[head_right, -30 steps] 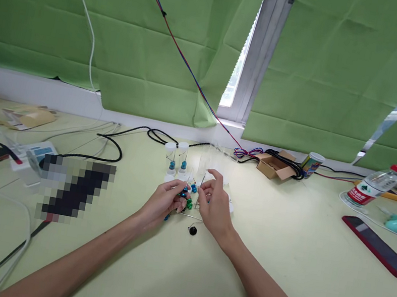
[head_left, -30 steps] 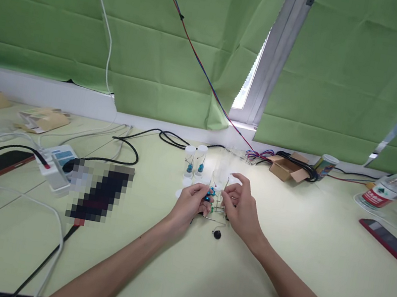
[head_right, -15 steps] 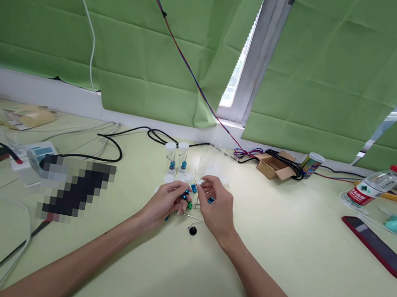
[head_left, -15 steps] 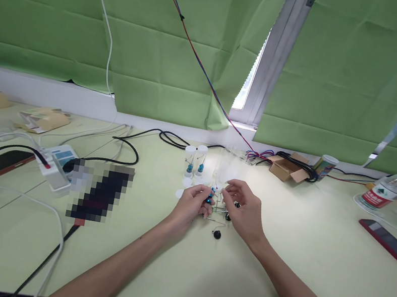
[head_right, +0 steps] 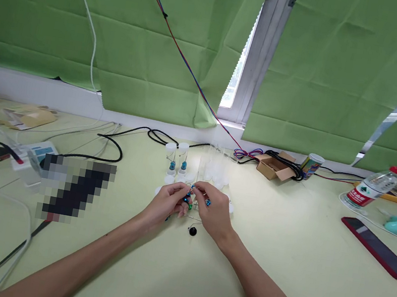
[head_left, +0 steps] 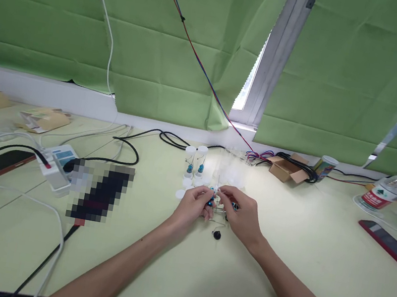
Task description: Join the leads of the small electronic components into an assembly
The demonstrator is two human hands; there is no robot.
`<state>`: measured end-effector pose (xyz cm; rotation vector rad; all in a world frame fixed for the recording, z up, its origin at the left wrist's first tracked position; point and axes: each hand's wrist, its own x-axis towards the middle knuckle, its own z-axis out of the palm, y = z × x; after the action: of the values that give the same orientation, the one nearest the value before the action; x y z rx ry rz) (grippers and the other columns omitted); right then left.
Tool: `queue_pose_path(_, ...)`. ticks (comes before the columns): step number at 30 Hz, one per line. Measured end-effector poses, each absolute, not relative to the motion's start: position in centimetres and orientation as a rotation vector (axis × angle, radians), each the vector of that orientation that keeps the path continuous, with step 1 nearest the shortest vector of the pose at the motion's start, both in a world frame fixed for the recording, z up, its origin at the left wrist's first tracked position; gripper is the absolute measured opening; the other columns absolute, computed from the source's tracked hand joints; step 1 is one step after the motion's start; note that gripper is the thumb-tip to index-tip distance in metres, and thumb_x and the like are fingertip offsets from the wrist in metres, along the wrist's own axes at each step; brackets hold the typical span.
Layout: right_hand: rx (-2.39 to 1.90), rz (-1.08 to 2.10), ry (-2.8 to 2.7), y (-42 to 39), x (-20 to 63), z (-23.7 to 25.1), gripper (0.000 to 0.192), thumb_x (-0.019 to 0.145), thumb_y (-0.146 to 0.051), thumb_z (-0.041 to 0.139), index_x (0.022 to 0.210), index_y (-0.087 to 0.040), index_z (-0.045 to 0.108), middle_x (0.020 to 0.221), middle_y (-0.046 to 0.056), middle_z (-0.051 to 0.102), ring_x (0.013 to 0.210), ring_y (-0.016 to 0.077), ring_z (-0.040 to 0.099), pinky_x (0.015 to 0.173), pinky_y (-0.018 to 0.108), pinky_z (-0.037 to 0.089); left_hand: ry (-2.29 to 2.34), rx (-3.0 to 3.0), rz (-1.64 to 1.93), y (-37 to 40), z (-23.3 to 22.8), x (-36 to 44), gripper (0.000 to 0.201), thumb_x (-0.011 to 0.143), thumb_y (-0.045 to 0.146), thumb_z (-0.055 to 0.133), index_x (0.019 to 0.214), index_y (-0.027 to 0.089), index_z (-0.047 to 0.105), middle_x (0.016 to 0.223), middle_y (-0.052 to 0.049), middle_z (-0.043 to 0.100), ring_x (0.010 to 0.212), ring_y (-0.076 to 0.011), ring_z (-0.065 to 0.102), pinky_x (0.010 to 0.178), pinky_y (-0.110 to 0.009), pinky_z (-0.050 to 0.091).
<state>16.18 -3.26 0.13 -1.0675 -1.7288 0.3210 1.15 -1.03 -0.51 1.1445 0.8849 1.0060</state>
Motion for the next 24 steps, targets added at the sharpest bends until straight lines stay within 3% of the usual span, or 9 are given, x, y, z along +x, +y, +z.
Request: queue_pose_path(24, -1.010, 0.155, -1.804, -3.03, 16.29, -0.39, 0.013, 0.093, -0.019, 0.053, 0.093, -0.020, 0.066, 0.083, 0.004, 0.072, 0.068, 0.0161, 0.064, 0.063, 0.027, 0.051, 0.904, 1.311, 1.015, -0.81, -1.05, 1.10, 0.031, 0.084, 0.047, 0.059, 0.078, 0.017, 0.057, 0.068, 0.000, 0.056, 0.046, -0.0113, 0.057, 0.044, -0.024, 0.043)
